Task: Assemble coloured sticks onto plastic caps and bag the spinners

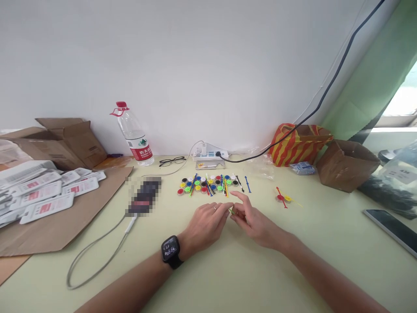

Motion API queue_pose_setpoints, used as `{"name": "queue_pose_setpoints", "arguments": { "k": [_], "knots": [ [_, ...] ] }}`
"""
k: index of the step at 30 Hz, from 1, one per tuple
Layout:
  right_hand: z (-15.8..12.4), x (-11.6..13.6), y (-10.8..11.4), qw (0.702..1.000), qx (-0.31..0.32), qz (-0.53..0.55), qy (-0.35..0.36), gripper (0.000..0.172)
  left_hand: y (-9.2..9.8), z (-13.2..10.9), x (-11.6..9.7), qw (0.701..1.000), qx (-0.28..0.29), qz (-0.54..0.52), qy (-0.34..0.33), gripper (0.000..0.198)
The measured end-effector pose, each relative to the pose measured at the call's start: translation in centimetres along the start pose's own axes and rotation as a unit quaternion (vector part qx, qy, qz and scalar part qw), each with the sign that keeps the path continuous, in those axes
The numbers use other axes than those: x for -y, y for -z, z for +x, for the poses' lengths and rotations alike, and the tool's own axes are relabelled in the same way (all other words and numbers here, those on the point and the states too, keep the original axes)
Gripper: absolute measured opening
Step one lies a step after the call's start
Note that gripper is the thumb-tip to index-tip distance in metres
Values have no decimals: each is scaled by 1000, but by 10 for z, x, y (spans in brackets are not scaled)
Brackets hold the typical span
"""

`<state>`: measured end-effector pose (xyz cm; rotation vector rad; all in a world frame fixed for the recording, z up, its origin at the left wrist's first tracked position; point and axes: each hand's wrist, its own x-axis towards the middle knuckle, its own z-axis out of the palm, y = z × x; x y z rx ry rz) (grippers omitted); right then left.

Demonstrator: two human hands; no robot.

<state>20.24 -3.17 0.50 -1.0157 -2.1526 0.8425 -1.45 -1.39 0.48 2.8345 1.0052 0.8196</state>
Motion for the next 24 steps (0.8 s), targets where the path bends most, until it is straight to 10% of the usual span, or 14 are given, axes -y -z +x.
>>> {"name": "queue_pose_setpoints", "arguments": {
  "k": [11,24],
  "knots": [
    [5,-10,12,997,-79,-20,0,13,3,3,18,974,44,-95,202,30],
    [4,-18,11,973,-48,-209,90,45,-5,3,29,941,-9,-204,269,40]
  ]
}}
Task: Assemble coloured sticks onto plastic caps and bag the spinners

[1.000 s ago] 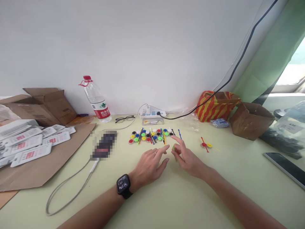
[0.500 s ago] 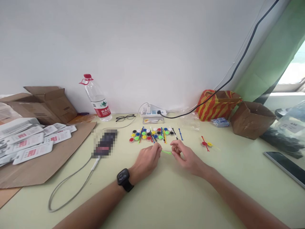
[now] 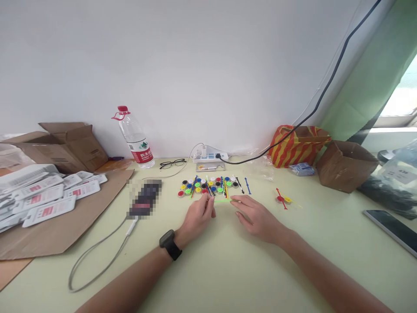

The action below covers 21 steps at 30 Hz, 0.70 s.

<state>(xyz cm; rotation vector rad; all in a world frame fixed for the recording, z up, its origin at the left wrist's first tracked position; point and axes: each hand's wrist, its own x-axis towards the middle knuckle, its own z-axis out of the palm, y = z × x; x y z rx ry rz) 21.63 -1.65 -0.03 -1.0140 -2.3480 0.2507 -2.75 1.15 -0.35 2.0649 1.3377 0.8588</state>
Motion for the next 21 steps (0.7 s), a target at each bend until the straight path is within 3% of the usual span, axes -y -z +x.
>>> {"name": "queue_pose_setpoints", "arguments": {
  "k": [5,9,13,17,21],
  "knots": [
    [-1,-8,1,999,12,-36,-14,59,2,-1,-3,999,26,-34,-25,36],
    [-2,-16,-4,998,-23,-18,-64,61,3,-4,-6,997,56,-13,-44,30],
    [-2,-28,-11,989,-74,23,-126,48,4,-5,-10,990,91,71,-85,24],
    [-1,-38,-16,984,-83,56,-149,26,4,-5,-12,983,96,102,-122,19],
    [2,-42,-18,985,-71,54,-145,28,3,-6,-11,981,95,110,-132,15]
  ]
}}
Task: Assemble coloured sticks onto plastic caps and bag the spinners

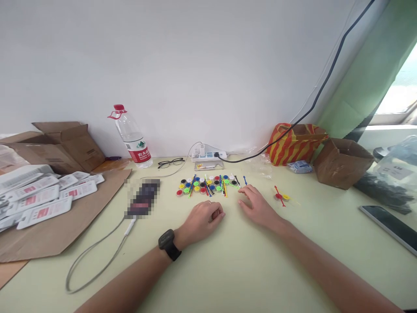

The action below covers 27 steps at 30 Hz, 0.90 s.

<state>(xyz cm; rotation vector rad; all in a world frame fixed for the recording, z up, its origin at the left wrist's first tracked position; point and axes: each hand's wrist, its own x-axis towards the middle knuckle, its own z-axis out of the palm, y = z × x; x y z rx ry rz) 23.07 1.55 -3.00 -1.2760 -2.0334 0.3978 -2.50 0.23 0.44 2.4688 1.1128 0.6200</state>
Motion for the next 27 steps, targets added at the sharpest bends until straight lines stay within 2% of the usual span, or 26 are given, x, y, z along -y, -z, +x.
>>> {"name": "queue_pose_setpoints", "arguments": {
  "k": [10,14,27],
  "knots": [
    [3,6,-2,999,-29,-25,17,37,-2,-2,2,1000,6,13,-15,10],
    [4,4,-5,998,-6,-57,25,43,-3,-2,2,1000,3,13,-18,10],
    [4,6,-5,995,11,-85,45,39,-2,-2,2,1000,18,21,-3,9]
  ]
}}
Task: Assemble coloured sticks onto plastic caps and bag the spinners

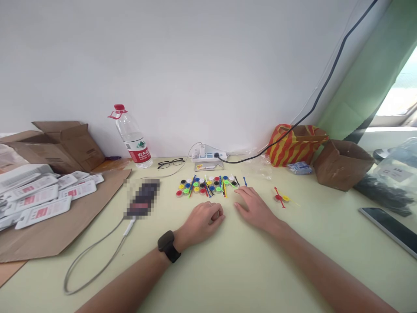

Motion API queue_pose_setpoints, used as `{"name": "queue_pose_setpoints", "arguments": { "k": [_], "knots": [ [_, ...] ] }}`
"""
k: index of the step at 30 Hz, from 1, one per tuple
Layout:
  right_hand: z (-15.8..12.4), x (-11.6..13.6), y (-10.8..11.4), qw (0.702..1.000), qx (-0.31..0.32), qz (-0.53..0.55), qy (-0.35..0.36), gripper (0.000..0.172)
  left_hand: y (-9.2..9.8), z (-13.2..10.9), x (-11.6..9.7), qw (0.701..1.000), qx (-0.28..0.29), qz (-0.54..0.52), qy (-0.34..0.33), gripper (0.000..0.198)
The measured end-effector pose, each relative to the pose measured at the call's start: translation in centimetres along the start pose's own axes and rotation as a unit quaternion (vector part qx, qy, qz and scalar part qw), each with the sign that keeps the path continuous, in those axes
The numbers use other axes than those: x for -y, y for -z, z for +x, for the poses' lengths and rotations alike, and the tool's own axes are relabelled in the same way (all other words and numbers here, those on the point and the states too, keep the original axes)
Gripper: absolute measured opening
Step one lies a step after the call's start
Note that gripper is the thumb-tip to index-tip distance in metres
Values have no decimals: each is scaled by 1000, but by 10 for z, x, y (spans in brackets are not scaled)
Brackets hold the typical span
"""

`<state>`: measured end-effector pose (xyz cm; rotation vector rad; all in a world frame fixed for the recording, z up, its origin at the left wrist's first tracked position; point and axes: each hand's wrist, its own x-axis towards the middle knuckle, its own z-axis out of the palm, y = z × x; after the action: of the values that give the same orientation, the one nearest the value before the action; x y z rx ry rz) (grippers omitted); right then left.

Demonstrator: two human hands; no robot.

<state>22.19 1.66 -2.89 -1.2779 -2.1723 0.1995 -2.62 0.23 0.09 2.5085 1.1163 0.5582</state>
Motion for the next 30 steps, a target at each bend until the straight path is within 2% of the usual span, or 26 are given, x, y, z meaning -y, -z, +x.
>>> {"name": "queue_pose_setpoints", "arguments": {
  "k": [8,15,18,26,28,30],
  "knots": [
    [1,6,7,1000,-5,-2,-1,1,0,1,1,1000,2,0,-2,10],
    [0,11,12,997,-70,-8,-28,41,1,0,0,1000,8,5,-4,10],
    [-5,14,16,995,-80,28,-42,51,1,0,0,1000,8,7,1,9],
    [-5,13,25,985,-127,98,-70,50,0,-2,1,1000,17,4,15,23],
    [-5,12,25,985,-105,106,-85,50,0,-2,2,1000,19,-2,17,30],
    [-5,11,24,986,-35,131,-96,51,0,-2,1,1000,18,-4,18,36]
  ]
}}
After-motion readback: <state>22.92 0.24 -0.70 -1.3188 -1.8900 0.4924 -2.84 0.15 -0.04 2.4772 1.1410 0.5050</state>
